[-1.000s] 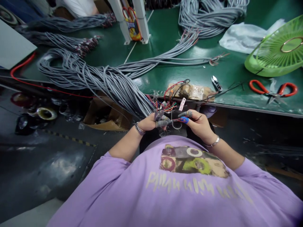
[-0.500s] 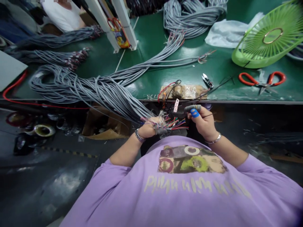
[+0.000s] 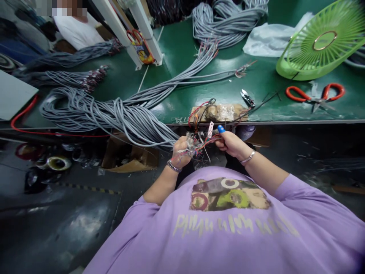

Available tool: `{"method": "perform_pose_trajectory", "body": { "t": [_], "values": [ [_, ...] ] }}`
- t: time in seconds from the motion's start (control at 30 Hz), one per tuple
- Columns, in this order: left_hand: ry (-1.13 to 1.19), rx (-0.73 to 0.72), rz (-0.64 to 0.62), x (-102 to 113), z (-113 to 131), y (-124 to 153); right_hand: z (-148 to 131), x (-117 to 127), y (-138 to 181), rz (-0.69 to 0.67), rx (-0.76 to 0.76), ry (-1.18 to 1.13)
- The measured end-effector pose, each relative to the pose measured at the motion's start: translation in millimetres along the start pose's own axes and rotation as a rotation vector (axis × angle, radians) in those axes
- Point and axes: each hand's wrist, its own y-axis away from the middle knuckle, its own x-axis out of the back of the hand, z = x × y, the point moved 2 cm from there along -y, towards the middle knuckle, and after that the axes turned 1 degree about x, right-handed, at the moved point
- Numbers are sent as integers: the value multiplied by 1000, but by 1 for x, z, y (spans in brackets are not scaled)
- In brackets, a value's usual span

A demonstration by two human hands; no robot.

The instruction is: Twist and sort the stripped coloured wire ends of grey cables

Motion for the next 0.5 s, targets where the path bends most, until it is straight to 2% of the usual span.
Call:
{"method": "perform_pose_trajectory", "body": {
  "t": [0.13, 0.23, 0.37, 0.5],
  "values": [
    [46, -1, 12, -2, 8, -4, -3, -9, -6, -168, -66, 7],
    [52, -49, -113, -1, 11, -5, 1, -14, -1, -281, -168, 52],
    [73, -60, -307, -1, 5, -3, 6, -18, 6, -284, -191, 213],
    [78, -70, -336, -2, 3, 1, 5, -24, 12, -315, -96, 379]
  ]
}}
